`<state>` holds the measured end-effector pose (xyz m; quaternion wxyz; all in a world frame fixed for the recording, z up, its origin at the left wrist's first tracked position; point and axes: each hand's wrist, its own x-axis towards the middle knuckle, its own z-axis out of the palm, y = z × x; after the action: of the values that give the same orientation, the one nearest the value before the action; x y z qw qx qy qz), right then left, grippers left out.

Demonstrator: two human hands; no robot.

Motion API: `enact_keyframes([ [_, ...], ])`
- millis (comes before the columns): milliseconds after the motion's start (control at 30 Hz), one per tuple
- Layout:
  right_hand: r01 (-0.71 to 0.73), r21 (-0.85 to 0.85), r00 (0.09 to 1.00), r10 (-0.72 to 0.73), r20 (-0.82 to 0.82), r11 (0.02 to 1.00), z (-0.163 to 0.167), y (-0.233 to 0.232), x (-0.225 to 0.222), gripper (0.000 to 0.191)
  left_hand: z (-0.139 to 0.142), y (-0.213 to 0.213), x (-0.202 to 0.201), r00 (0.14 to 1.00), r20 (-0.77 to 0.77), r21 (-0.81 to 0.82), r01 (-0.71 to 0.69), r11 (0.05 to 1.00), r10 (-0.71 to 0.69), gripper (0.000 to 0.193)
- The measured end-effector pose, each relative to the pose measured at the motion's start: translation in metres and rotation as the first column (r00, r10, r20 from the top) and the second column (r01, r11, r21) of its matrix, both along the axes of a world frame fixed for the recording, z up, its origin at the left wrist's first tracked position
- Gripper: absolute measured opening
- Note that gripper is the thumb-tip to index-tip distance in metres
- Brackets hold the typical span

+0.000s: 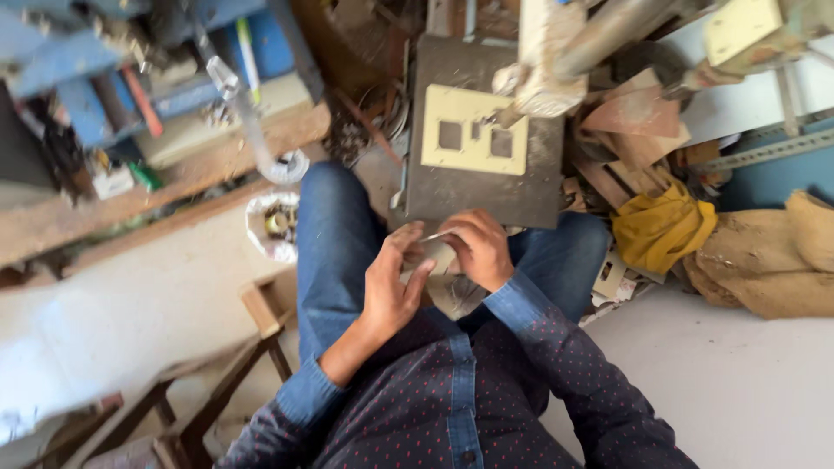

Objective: The person operates a drill press to cut rectangular holes in a light-colored board. They guide the board under the drill bit, then use a wrench to adjust the drill press mechanism between cuts. The board is repositioned multiple times to complete the cuts.

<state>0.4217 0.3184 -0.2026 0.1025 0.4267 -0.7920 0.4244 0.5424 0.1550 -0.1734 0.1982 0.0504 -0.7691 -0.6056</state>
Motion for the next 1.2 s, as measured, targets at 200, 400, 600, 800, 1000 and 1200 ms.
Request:
enact_keyframes([
  [200, -0.231, 0.000, 0.971, 0.231, 0.062, 0.973, 0.028, -0.054, 0.013, 0.024, 0.002, -0.039, 0.016, 0.973, -0.075, -0.211, -0.229, 0.950, 0.218, 0.015],
  [400, -0.307, -0.073, 0.932, 0.315, 0.176, 0.949, 0.031, -0.098, 0.031, 0.025, -0.006, -0.068, 0.039, 0.979, 0.047, 0.027, -0.199, 0.980, 0.197, 0.013],
  [600, -0.259, -0.066, 0.941, 0.268, 0.208, 0.964, 0.019, -0.074, 0.005, 0.025, -0.072, -0.151, 0.056, 0.863, 0.073, -0.406, -0.433, 0.805, 0.501, 0.011],
  [800, 0.221, 0.049, 0.934, -0.225, 0.278, 0.974, -0.033, 0.001, -0.054, 0.023, -0.141, -0.201, 0.042, 0.794, 0.027, -0.624, -0.462, 0.631, 0.608, 0.036],
  [1000, 0.359, 0.058, 0.911, -0.364, 0.194, 0.931, -0.075, 0.021, -0.069, 0.034, -0.129, -0.212, -0.020, 0.826, 0.027, 0.122, -0.562, 0.818, 0.563, 0.026],
  [1200, 0.318, -0.024, 0.945, -0.315, 0.094, 0.948, -0.074, 0.022, -0.064, 0.024, -0.085, -0.227, -0.073, 0.839, 0.233, 0.410, -0.543, 0.733, 0.491, 0.030],
])
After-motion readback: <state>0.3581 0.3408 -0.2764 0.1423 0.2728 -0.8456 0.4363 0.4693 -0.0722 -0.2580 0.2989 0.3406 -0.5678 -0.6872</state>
